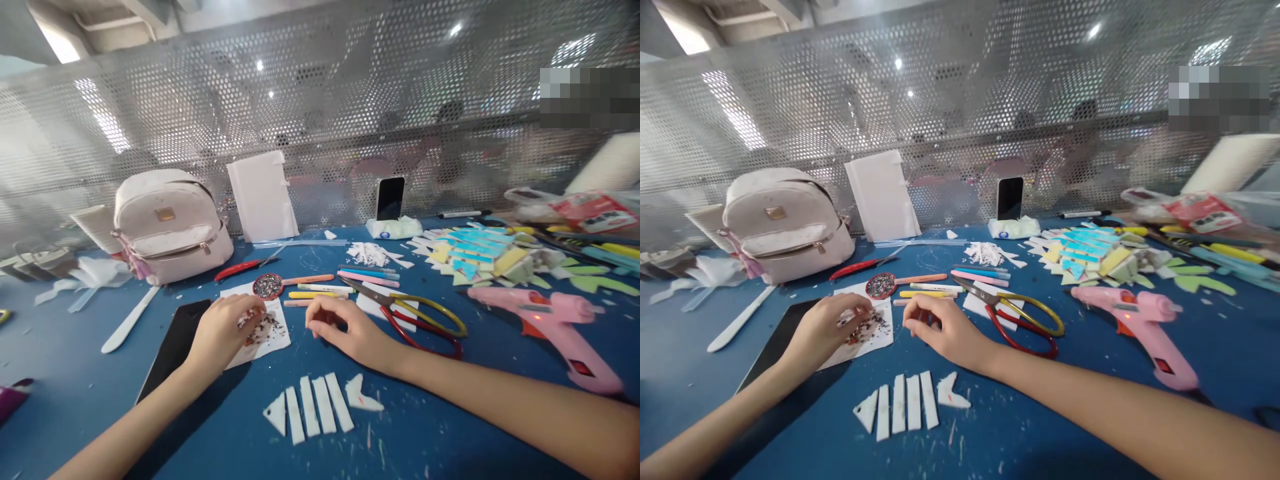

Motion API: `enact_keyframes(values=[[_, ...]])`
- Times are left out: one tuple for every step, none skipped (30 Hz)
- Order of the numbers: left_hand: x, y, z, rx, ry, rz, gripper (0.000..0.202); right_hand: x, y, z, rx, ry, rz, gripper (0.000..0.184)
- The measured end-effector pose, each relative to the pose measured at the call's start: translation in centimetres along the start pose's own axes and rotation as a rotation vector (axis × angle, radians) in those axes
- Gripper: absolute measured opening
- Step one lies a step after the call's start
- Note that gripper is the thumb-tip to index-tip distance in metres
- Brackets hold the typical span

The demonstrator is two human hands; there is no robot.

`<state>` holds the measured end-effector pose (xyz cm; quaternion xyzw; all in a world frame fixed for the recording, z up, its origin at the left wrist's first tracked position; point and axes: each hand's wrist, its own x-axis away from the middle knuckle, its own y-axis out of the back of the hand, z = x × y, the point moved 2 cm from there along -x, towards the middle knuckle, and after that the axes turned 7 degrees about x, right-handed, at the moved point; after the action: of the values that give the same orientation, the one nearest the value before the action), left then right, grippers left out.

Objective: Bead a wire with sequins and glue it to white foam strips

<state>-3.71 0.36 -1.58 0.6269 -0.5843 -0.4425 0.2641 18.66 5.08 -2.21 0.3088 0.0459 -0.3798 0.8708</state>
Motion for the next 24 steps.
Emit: enact_keyframes(values=[[-0.1,0.0,0.2,0.0,0.011,0.013,0.012,0.0,0.0,0.0,-0.005,0.0,-0.001,0.01],[-0.2,-0.1,0.4,0.004,0.015,0.023,0.013,0.0,-0.1,0.0,-0.009,-0.001,-0.001,0.01],[-0.2,-0.2,0.5,0.011,0.016,0.031,0.014,0.0,-0.1,0.0,-0.011,-0.002,-0.003,0.01],[-0.2,-0.3,0.6,0.016,0.012,0.035,0.015,0.1,-0.1,0.0,-0.011,-0.003,-0.005,0.009],[-0.2,-0.4,0.6,0.021,0.008,0.038,0.016,0.1,-0.1,0.0,-0.008,-0.004,-0.006,0.009],[-0.2,-0.4,0.6,0.025,0.004,0.041,0.016,0.1,-0.1,0.0,-0.003,-0.006,-0.004,0.009],[-0.2,-0.5,0.6,0.028,0.001,0.04,0.016,0.1,-0.1,0.1,0.004,-0.007,-0.001,0.01],[-0.2,-0.6,0.6,0.032,-0.002,0.038,0.016,0.1,-0.1,0.1,0.01,-0.007,0.003,0.01],[-0.2,-0.7,0.5,0.036,-0.005,0.035,0.016,0.1,-0.1,0.2,0.015,-0.006,0.006,0.01],[-0.2,-0.7,0.5,0.041,-0.007,0.031,0.016,0.1,-0.1,0.2,0.017,-0.005,0.009,0.01],[-0.3,-0.8,0.5,0.046,-0.009,0.027,0.016,0.1,-0.1,0.3,0.015,-0.003,0.009,0.009],[-0.3,-0.9,0.5,0.053,-0.012,0.023,0.015,0.1,-0.1,0.3,0.013,-0.001,0.009,0.009],[-0.3,-0.9,0.4,0.061,-0.016,0.02,0.015,0.1,-0.1,0.4,0.01,0.001,0.008,0.009],[-0.4,-0.9,0.4,0.071,-0.021,0.017,0.015,0.1,-0.1,0.3,0.01,0.002,0.009,0.009],[-0.4,-0.8,0.3,0.084,-0.025,0.012,0.014,0.1,-0.1,0.3,0.013,0.005,0.01,0.009],[-0.4,-0.7,0.2,0.1,-0.029,0.005,0.013,0.1,-0.1,0.3,0.017,0.007,0.013,0.01],[-0.4,-0.5,0.2,0.119,-0.03,-0.007,0.012,0.1,-0.1,0.2,0.021,0.01,0.015,0.01],[-0.4,-0.3,0.1,0.142,-0.03,-0.024,0.011,0.1,-0.1,0.1,0.025,0.011,0.017,0.01],[-0.4,-0.1,0.1,0.167,-0.027,-0.045,0.009,0.2,-0.1,0.0,0.027,0.01,0.016,0.011],[-0.3,0.2,0.0,0.196,-0.024,-0.067,0.008,0.2,-0.1,-0.1,0.028,0.009,0.013,0.011],[-0.3,0.3,-0.1,0.228,-0.021,-0.086,0.008,0.2,-0.1,-0.2,0.031,0.009,0.005,0.011],[-0.2,0.4,-0.3,0.263,-0.018,-0.1,0.008,0.2,-0.1,-0.2,0.035,0.007,-0.004,0.01],[-0.1,0.4,-0.5,0.298,-0.016,-0.108,0.008,0.2,-0.2,-0.3,0.039,0.007,-0.014,0.01],[0.0,0.2,-0.8,0.331,-0.015,-0.11,0.008,0.2,-0.2,-0.3,0.043,0.006,-0.023,0.01]])
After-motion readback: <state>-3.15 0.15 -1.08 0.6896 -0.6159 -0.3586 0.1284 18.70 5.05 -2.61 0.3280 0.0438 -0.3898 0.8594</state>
